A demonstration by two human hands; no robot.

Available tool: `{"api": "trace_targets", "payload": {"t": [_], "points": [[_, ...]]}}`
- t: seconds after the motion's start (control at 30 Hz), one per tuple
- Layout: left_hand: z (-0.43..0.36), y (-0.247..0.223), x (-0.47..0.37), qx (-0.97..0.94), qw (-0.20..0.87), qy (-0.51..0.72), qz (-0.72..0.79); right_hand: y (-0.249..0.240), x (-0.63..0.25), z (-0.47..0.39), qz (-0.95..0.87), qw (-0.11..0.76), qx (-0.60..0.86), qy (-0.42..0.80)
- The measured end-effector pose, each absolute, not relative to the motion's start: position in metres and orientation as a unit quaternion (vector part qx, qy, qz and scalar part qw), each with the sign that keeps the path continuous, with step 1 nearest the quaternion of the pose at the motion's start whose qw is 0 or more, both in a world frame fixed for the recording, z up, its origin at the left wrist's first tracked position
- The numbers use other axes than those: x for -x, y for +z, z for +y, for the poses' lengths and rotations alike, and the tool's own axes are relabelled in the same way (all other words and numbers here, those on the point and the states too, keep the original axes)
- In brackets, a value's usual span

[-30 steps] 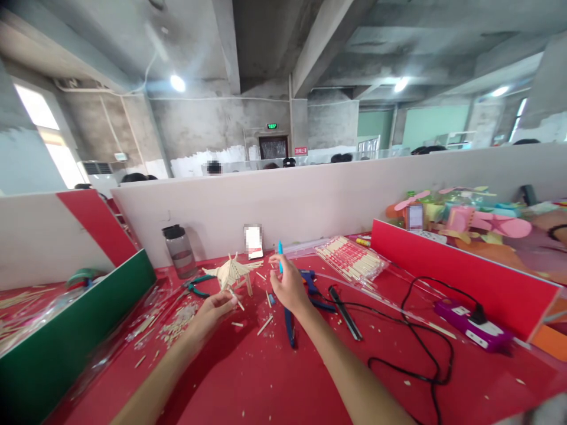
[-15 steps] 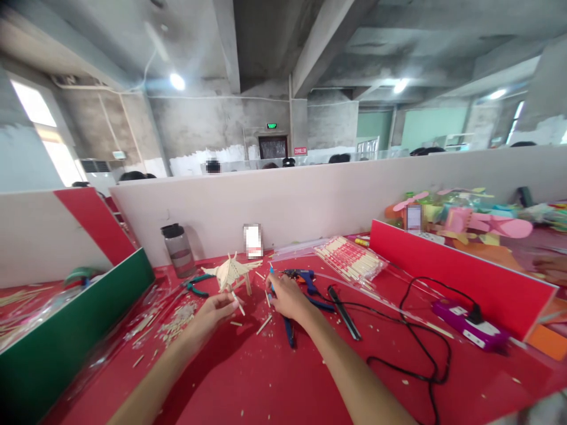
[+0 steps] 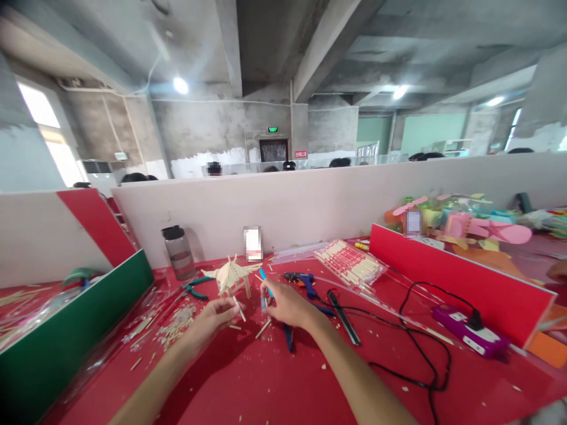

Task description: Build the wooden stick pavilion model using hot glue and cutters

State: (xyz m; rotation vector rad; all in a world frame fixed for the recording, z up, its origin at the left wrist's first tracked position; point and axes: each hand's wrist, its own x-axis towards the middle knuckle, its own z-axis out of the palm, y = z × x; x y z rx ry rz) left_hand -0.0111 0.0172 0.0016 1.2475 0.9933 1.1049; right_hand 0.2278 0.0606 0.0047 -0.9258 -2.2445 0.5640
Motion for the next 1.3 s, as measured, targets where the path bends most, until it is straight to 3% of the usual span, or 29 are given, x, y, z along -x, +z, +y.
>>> {"api": "trace_targets", "payload": {"t": [0.7,0.87,1.1,1.3], "points": [[0.013,-0.001,0.003,-0.571,0.599,0.424,0.368,0.019,-0.214,0.035,-0.891,0.282,0.285,0.212],[0.015,0.001,0.006,-0.588,0.56,0.437,0.387,0.026,-0.217,0.033,-0.873,0.321,0.261,0.259],[0.009,0.017,0.008,-0.579,0.534,0.465,0.403,0.034,-0.245,0.049,-0.747,0.47,0.212,0.42],[0.009,0.018,0.006,-0.559,0.523,0.497,0.408,0.033,-0.254,0.057,-0.731,0.459,0.22,0.454]]}}
